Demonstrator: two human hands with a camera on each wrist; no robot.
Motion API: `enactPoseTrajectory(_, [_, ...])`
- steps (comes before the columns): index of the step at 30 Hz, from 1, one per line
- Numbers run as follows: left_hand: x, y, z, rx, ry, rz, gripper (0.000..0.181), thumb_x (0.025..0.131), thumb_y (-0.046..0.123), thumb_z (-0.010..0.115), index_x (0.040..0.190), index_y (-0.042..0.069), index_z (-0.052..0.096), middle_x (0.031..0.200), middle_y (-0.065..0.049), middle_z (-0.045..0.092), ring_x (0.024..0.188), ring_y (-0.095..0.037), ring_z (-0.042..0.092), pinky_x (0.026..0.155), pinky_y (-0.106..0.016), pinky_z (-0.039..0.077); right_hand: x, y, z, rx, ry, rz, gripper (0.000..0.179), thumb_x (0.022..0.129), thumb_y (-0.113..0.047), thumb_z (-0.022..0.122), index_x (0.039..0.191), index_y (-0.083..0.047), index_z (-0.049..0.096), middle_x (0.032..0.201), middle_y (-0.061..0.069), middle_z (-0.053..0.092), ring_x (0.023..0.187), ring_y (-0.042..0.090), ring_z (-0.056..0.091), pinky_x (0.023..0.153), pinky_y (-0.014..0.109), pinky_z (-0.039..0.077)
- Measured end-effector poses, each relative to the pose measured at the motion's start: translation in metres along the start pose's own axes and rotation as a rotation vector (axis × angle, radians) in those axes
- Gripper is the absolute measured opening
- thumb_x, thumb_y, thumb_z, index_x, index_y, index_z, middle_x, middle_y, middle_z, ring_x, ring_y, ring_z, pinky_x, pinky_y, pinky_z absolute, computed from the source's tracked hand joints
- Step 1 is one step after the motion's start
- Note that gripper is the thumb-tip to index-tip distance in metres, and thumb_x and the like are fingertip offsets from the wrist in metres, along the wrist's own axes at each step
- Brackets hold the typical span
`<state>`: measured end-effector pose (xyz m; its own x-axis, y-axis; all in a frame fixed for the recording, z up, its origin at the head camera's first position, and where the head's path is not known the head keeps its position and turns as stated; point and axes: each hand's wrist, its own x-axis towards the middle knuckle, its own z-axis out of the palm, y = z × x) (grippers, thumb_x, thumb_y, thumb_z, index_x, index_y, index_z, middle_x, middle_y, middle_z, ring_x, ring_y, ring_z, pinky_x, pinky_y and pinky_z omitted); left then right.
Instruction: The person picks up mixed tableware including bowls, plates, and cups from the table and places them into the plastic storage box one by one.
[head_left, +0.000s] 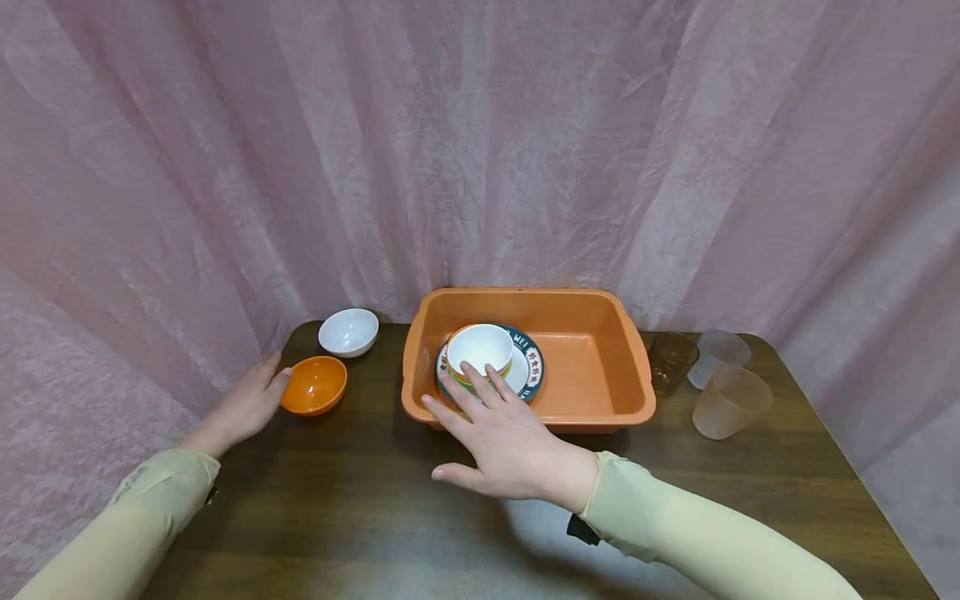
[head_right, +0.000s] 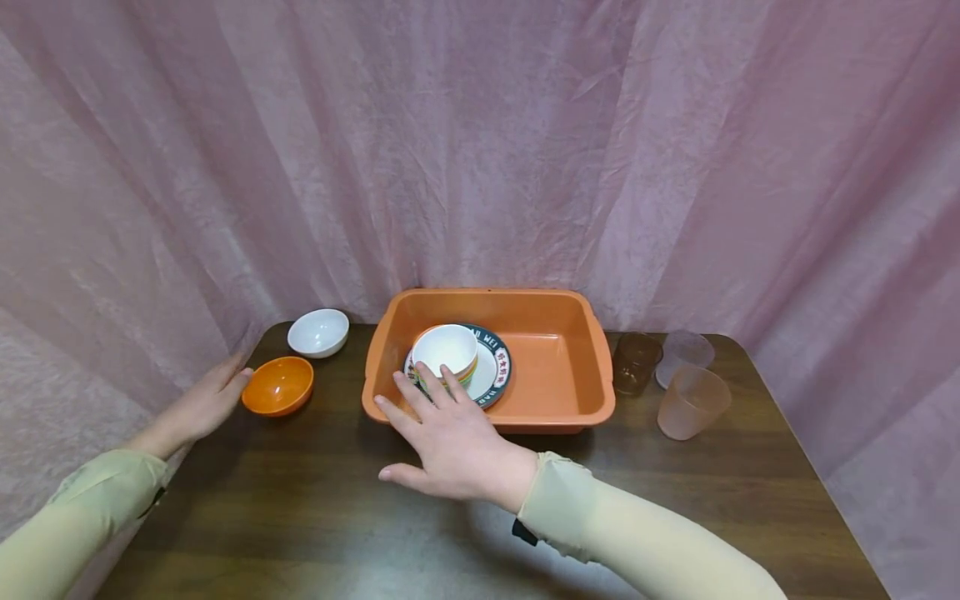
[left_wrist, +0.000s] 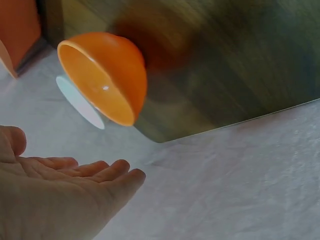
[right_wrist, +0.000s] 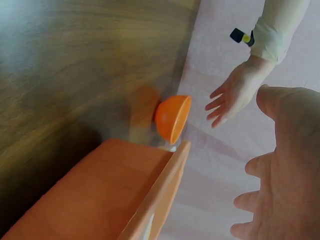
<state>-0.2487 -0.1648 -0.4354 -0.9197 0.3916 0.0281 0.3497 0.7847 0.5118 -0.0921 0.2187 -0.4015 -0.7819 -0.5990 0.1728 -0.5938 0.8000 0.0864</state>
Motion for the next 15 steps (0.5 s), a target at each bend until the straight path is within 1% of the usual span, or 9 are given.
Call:
enactPoseTrajectory(5, [0.001,-0.007,0.0,-0.048,0.005,-0.006,0.066,0.114,0.028,0.027,0.146,-0.028,0.017,0.149,-0.051,0.02,0.139,-0.065,0.021,0.113,-0.071,0.02,0.011,-0.009,0.0,0.004,-0.006,-0.019,0.083,0.098,-0.076,0.034,0.164,-0.027,0.026,0.171,0.008,0.012,0.156,0.036,0.003,0.124,0.053,0.006])
enactPoseTrajectory(7, [0.002,-0.008,0.0,-0.067,-0.002,-0.021,0.066,0.114,0.029,0.025,0.146,-0.028,0.018,0.148,-0.051,0.021,0.138,-0.065,0.022,0.113,-0.071,0.021,0.015,-0.012,0.0,0.009,-0.013,-0.019,0.083,0.097,-0.077,0.034,0.164,-0.029,0.024,0.171,0.007,0.012,0.156,0.035,0.0,0.124,0.052,0.004])
enactPoseTrajectory(9, [0.002,-0.011,-0.001,-0.083,-0.013,-0.042,0.066,0.114,0.03,0.023,0.146,-0.028,0.019,0.148,-0.05,0.022,0.138,-0.065,0.022,0.113,-0.071,0.021,0.02,-0.016,-0.001,0.005,-0.023,-0.019,0.083,0.097,-0.077,0.034,0.165,-0.03,0.023,0.171,0.007,0.012,0.156,0.034,-0.003,0.124,0.051,0.002])
enactPoseTrajectory(12, [0.002,-0.015,0.0,-0.118,-0.035,-0.086,0.066,0.114,0.031,0.021,0.147,-0.027,0.019,0.149,-0.05,0.021,0.139,-0.065,0.02,0.113,-0.071,0.019,0.028,-0.02,0.0,0.006,-0.034,-0.022,0.084,0.097,-0.077,0.033,0.165,-0.029,0.023,0.171,0.007,0.014,0.156,0.033,-0.003,0.124,0.05,0.001])
enactPoseTrajectory(15, [0.003,-0.018,0.0,-0.158,-0.055,-0.126,0.067,0.113,0.031,0.019,0.146,-0.027,0.019,0.149,-0.05,0.02,0.139,-0.065,0.019,0.113,-0.072,0.018,0.037,-0.024,-0.001,0.003,-0.045,-0.029,0.084,0.097,-0.077,0.032,0.165,-0.029,0.022,0.171,0.008,0.014,0.156,0.034,-0.001,0.124,0.052,0.002])
